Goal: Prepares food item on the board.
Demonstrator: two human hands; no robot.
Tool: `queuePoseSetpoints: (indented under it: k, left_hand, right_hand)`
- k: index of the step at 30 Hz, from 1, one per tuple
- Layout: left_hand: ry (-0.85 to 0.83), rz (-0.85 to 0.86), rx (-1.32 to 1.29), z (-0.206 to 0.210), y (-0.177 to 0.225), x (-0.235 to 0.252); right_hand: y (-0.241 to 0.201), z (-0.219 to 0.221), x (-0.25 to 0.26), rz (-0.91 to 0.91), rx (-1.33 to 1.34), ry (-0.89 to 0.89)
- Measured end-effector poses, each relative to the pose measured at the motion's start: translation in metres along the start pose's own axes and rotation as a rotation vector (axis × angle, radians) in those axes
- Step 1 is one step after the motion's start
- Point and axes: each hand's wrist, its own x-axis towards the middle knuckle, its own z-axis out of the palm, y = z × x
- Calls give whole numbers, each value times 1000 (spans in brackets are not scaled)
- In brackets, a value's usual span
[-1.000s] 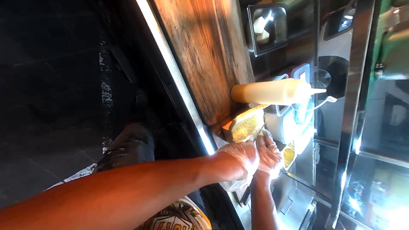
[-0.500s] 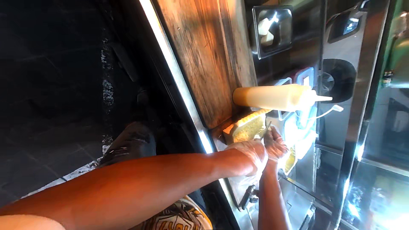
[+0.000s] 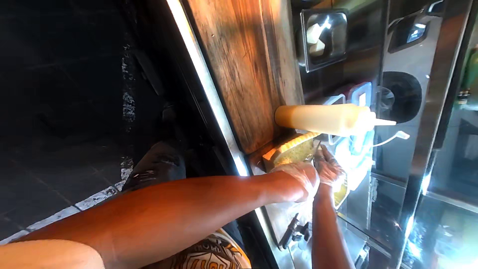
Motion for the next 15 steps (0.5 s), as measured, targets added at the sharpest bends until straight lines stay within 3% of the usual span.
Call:
queuePoseSetpoints:
  k: [4, 8, 12, 15]
  left_hand:
    - [17, 3, 3, -7, -2, 0]
    - [15, -7, -4, -12, 0, -1]
    - [24, 6, 6, -13, -1, -5]
    - [8, -41, 16, -10, 5, -8]
  right_hand:
    - [-6, 1, -19, -116, 89, 22]
    - [-5, 3, 4, -99, -1, -21]
    - [-6, 5, -10, -147, 120, 42]
    - [8, -1, 4, -80, 44, -28]
